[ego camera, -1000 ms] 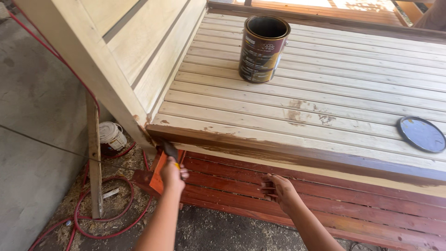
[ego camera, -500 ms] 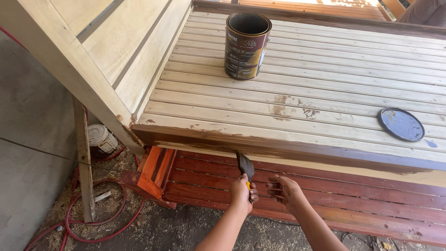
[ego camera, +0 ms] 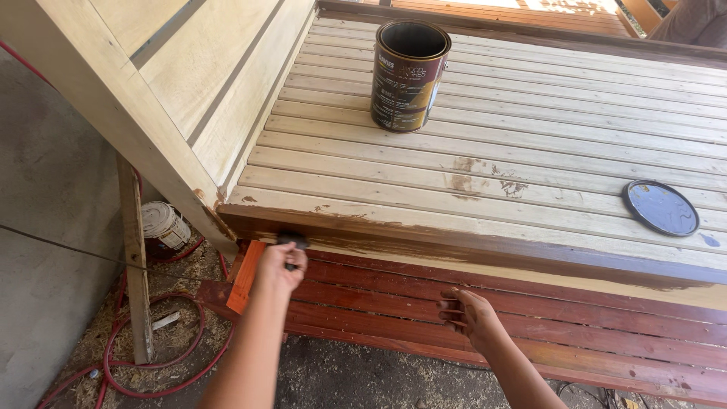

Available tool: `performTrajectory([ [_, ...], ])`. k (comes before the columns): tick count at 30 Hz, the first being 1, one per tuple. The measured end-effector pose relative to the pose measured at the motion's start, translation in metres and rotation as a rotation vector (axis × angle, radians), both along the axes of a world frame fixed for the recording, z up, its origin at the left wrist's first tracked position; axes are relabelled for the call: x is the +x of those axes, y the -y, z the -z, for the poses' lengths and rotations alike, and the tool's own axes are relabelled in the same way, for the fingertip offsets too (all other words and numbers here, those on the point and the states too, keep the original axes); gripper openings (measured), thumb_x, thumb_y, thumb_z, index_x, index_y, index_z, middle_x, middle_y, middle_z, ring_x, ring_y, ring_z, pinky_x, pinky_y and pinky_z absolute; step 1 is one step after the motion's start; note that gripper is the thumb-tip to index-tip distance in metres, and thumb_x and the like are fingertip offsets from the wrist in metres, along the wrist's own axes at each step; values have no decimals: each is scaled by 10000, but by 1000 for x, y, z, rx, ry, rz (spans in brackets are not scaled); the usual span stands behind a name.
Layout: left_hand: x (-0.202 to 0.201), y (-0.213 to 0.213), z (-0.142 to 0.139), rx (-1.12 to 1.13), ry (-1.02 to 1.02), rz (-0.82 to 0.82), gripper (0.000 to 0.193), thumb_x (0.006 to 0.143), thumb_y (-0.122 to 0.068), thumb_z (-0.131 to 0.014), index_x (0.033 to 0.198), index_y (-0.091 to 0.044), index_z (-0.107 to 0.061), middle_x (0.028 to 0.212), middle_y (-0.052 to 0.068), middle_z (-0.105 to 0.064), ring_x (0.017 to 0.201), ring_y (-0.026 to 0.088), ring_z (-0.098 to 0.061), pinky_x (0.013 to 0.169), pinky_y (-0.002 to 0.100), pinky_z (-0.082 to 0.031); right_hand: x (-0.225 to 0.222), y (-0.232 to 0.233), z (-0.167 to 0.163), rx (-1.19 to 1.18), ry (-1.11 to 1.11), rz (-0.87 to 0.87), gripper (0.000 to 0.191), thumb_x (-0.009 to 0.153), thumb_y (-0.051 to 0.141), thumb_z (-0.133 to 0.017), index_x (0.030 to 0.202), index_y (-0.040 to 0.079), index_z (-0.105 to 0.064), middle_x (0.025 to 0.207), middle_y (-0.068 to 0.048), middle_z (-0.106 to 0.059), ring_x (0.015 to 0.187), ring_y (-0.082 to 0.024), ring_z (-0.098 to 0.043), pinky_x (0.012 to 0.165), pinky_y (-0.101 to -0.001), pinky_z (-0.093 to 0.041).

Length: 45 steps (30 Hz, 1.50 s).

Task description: The person applies brown wood stain to the edge and slats of a wooden bench using a brush, working along the rail and reloading the brush from a stain lid on the bench. They steady the bench with their free hand while brushing different sections of the frame.

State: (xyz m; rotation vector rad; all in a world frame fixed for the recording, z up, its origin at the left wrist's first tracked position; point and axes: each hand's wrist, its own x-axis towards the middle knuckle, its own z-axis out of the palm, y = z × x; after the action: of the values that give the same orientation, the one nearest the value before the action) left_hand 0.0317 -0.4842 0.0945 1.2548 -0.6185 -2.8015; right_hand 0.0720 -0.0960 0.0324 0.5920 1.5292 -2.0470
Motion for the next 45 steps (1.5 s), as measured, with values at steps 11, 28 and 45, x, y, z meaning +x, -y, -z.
performTrajectory([
  [11, -7, 20, 6, -192, 15, -127, 259, 967, -48, -504, 745, -106, -382, 583, -11, -373, 418, 93, -312, 381, 239, -268, -14, 58, -9, -70, -13, -17, 330, 994, 311, -523, 1111, 42, -675, 883, -89, -715, 780, -238, -672, 648, -393, -521],
  [28, -9, -291, 91, 98, -24, 1037, 207, 953, -67, -556, 807, -83, -410, 617, -21, -390, 449, 58, -361, 364, 206, -317, -34, -55, -6, 87, -357, 622, 224, 1016, 244, -579, 1074, 58, -688, 833, -50, -699, 712, -155, -660, 653, -312, -502],
  [45, -170, -694, -35, -1944, -872, 1157, 390, 872, -243, -717, 1232, -110, -649, 951, 171, -749, 893, 359, -718, 800, 482, -571, -47, -521, 29, 211, -503, 1084, 207, 1061, 246, -576, 1034, 50, -636, 775, -35, -646, 644, -127, -602, 601, -277, -483],
])
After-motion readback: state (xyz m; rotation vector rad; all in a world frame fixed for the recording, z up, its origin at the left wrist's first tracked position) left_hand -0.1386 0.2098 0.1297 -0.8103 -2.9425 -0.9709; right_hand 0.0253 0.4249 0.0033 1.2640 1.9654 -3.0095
